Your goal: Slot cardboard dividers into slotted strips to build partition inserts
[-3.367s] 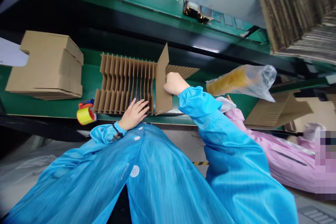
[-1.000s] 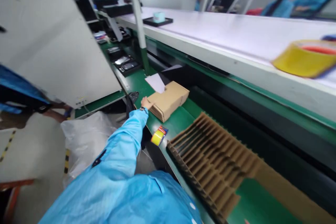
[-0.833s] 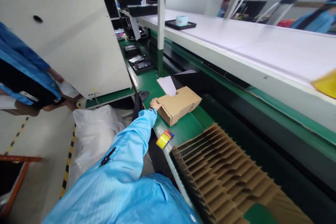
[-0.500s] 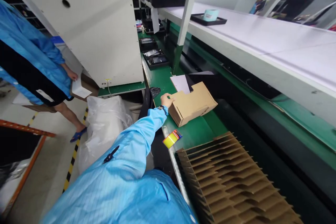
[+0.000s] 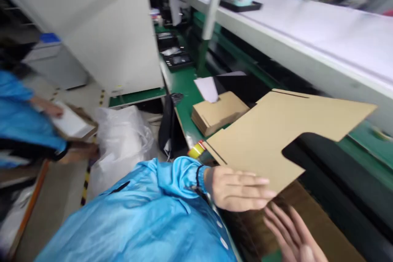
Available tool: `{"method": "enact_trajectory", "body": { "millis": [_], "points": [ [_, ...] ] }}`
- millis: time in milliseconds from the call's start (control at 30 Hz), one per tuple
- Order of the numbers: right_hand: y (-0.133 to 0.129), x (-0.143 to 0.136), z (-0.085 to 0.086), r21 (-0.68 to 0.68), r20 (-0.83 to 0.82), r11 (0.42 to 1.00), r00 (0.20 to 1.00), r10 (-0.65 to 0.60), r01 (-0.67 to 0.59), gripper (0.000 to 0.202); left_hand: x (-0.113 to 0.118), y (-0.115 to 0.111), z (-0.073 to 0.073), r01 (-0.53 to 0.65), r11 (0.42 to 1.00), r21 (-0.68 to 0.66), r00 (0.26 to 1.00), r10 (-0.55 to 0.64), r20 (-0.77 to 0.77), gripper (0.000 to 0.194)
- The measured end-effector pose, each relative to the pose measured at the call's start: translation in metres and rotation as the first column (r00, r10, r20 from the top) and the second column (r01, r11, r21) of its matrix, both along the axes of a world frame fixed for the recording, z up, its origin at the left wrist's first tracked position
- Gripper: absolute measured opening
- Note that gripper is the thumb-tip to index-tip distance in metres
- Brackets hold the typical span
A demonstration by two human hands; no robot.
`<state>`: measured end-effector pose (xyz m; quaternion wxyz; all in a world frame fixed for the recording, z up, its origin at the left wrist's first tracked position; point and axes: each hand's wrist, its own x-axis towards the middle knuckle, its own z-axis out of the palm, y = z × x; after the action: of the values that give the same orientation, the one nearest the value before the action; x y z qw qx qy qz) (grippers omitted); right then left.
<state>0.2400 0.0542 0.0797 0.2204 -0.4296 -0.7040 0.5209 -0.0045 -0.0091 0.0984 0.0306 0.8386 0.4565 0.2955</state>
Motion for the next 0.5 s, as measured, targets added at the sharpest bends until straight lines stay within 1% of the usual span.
{"method": "enact_trajectory", "body": {
  "millis": [33, 67, 133, 200, 267, 333, 400, 433, 467, 500],
  "points": [
    [-0.013, -0.006, 0.006, -0.030, -0.066, 0.995, 0.993, -0.100, 0.098, 0.066, 0.013, -0.003, -0.004, 0.092, 0.994, 0.052, 0.995, -0.090, -0.042, 0.028],
    [-0.025, -0.015, 0.012, -0.070, -0.108, 0.983, 0.979, -0.174, 0.167, 0.067, 0.024, -0.006, -0.011, 0.176, 0.978, 0.115, 0.982, -0.166, -0.089, 0.027],
    [-0.043, -0.036, 0.023, -0.131, -0.167, 0.949, 0.937, -0.307, 0.287, 0.063, 0.042, -0.007, -0.026, 0.287, 0.920, 0.266, 0.957, -0.264, -0.120, 0.025],
    [-0.047, -0.051, 0.030, -0.159, -0.172, 0.906, 0.893, -0.416, 0.392, 0.055, 0.056, -0.007, -0.038, 0.322, 0.863, 0.388, 0.945, -0.317, -0.080, 0.025],
    [-0.044, -0.051, 0.032, -0.139, -0.204, 0.859, 0.834, -0.512, 0.493, 0.052, 0.067, -0.007, -0.043, 0.317, 0.842, 0.436, 0.942, -0.335, -0.038, 0.025],
    [-0.044, -0.031, 0.035, -0.086, -0.222, 0.818, 0.789, -0.572, 0.569, 0.052, 0.073, -0.007, -0.042, 0.337, 0.832, 0.441, 0.934, -0.355, -0.044, 0.025],
    [-0.049, 0.002, 0.043, -0.007, -0.164, 0.778, 0.767, -0.620, 0.628, 0.055, 0.074, -0.005, -0.041, 0.376, 0.820, 0.431, 0.920, -0.386, -0.068, 0.024],
    [-0.054, 0.020, 0.049, 0.033, -0.101, 0.757, 0.756, -0.647, 0.652, 0.056, 0.074, -0.004, -0.043, 0.377, 0.830, 0.411, 0.920, -0.386, -0.064, 0.024],
    [-0.060, 0.039, 0.057, 0.066, -0.022, 0.738, 0.741, -0.672, 0.671, 0.058, 0.073, -0.002, -0.047, 0.362, 0.856, 0.368, 0.927, -0.371, -0.050, 0.023],
    [-0.066, 0.057, 0.065, 0.096, 0.064, 0.720, 0.718, -0.693, 0.687, 0.059, 0.072, -0.001, -0.053, 0.335, 0.894, 0.296, 0.940, -0.341, -0.034, 0.023]
  ]
}}
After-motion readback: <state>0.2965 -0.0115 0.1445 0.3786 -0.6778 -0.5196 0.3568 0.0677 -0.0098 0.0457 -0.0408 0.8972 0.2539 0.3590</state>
